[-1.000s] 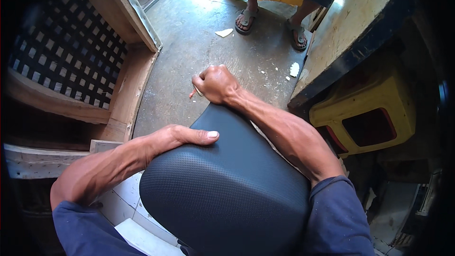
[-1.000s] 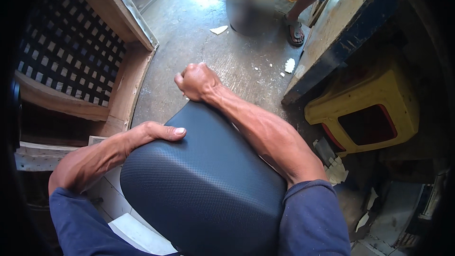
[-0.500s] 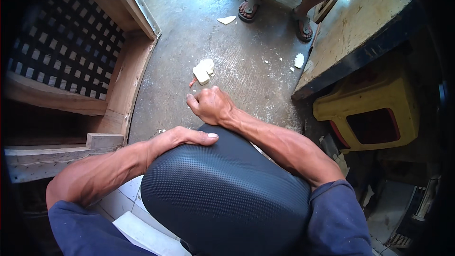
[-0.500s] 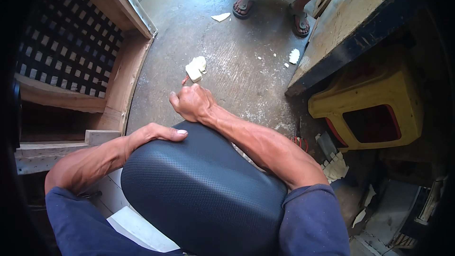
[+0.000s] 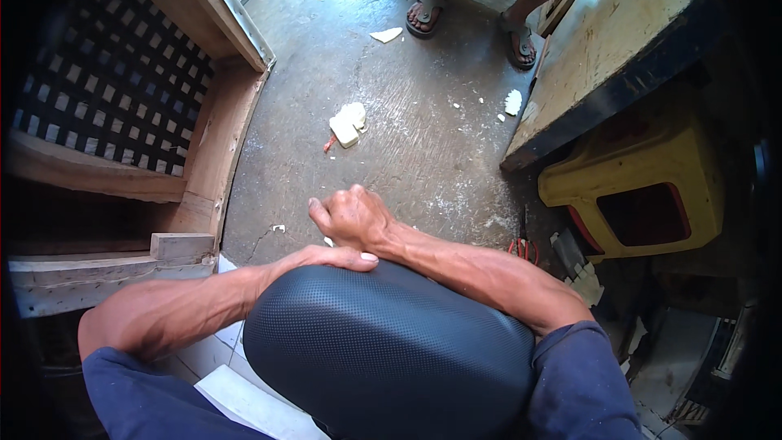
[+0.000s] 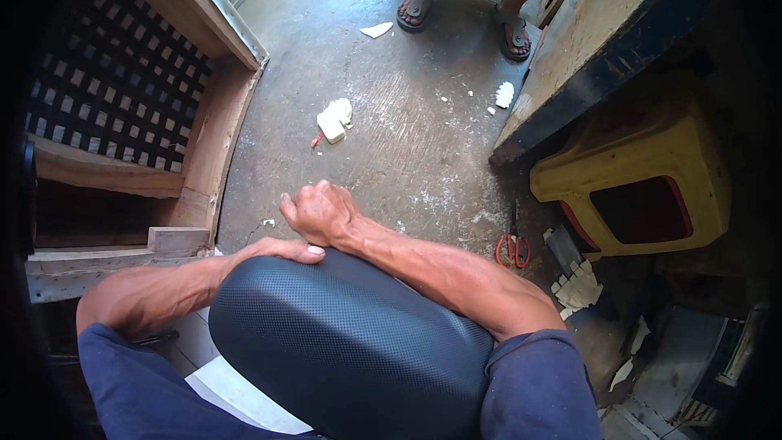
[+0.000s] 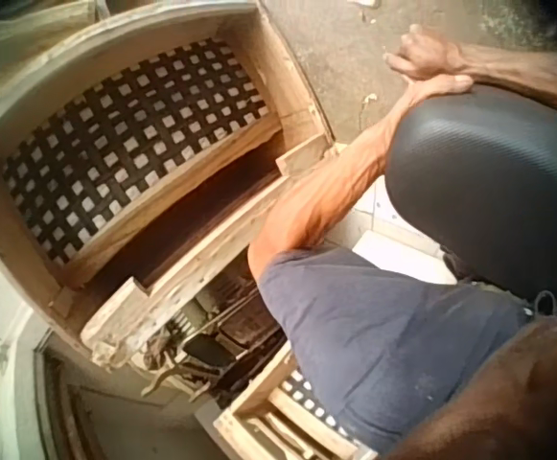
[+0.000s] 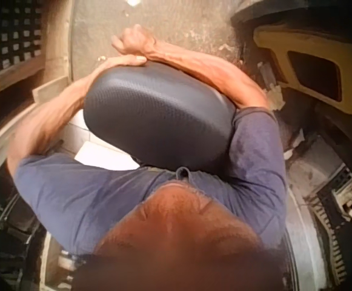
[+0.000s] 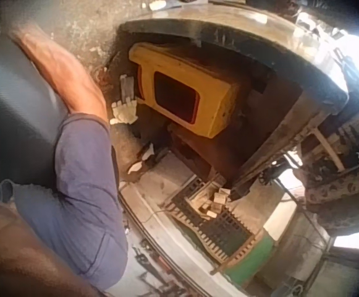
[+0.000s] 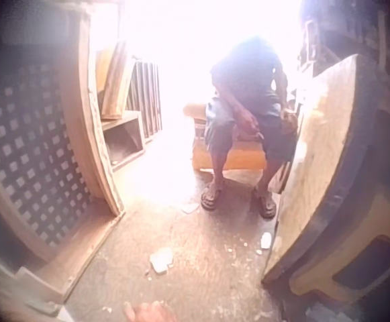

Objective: The person reupholsters a motorcycle seat by hand and using a pneumatic stapler. They trim the leather cover with shears, stretch the material over the seat foam and plastic frame, and then secure it using a stapler.

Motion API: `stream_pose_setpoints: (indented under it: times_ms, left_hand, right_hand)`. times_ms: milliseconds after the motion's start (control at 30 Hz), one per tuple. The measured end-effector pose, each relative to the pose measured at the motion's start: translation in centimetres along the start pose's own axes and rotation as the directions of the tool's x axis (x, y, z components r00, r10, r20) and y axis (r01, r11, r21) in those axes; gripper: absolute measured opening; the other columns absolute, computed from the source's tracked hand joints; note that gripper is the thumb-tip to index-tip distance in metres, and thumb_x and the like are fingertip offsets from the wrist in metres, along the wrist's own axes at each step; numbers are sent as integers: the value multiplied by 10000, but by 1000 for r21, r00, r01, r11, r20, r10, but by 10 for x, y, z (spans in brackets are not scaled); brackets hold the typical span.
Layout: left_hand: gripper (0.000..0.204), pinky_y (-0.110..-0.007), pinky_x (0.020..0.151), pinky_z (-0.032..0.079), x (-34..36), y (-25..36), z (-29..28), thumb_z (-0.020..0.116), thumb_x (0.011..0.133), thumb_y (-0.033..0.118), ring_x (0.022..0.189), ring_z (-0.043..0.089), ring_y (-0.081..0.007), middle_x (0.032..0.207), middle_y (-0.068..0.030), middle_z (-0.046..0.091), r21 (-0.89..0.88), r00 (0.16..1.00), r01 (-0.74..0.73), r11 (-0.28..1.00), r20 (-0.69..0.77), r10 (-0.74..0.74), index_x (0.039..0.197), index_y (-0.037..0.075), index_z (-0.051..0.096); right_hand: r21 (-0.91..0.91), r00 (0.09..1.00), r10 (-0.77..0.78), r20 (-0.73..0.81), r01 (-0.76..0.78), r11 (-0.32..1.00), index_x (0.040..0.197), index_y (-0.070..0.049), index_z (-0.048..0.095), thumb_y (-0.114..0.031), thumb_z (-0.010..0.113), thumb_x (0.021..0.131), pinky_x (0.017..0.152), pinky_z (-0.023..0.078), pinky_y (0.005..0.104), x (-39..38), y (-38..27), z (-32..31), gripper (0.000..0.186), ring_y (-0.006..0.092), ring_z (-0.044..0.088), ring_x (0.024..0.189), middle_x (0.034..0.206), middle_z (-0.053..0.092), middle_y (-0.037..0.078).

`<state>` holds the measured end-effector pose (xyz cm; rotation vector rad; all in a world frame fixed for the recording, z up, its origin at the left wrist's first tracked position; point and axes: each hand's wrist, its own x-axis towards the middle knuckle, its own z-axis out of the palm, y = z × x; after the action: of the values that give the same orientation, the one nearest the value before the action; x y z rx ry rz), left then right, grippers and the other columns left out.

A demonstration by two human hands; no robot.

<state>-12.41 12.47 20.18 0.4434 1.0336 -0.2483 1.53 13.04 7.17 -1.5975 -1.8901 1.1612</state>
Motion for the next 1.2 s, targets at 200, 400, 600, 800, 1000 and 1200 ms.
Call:
stream_pose_setpoints:
  times_ms: [200,400,600,800,1000,1200]
  left_hand:
    - [573,-198,692,589,-8,-10,26,754,983,396,782,730,-133,1057,-122,730,-161,998,24,987,-60,-34,1234,-110,657]
    - [521,-197,728,582,-5,-15,27,738,998,365,821,726,-128,1071,-107,730,-108,999,32,994,-14,-34,1238,-92,665]
    - [471,-196,764,576,-9,-22,27,723,1012,334,860,722,-123,1085,-93,730,-38,1000,11,999,24,-10,1242,-73,672]
    - [421,-194,799,569,-15,-37,29,707,1027,303,899,719,-118,1099,-78,729,48,997,-36,998,71,33,1246,-55,679]
    - [373,-193,835,563,-21,-60,31,692,1041,272,938,715,-113,1113,-64,729,156,983,-128,980,154,104,1250,-36,686]
    - [327,-192,871,556,-36,-74,30,676,1056,241,977,711,-108,1127,-49,728,323,953,-278,905,208,219,1255,-18,694]
  right_hand:
    - [31,988,-114,108,111,993,884,10,795,-344,559,1026,667,638,498,-19,-17,13,448,426,761,715,756,734,250]
    - [17,920,-337,199,341,940,1146,-49,755,-284,589,1022,623,655,411,-50,-34,20,314,319,775,732,804,754,148]
    - [53,905,-373,205,371,927,1173,-31,718,-309,550,1079,600,644,415,-63,-50,0,338,321,775,739,831,753,153]
    - [-13,912,-401,89,404,915,963,-15,757,-332,572,1075,534,615,416,-63,-66,3,384,301,740,601,724,738,136]
    - [-10,898,-402,-178,407,913,642,-32,723,-317,577,1058,424,526,422,-73,-79,3,525,294,637,403,509,634,158]
    - [-123,834,-530,-152,516,848,611,-43,706,-312,572,1053,378,473,403,-67,-98,5,534,261,600,359,457,594,137]
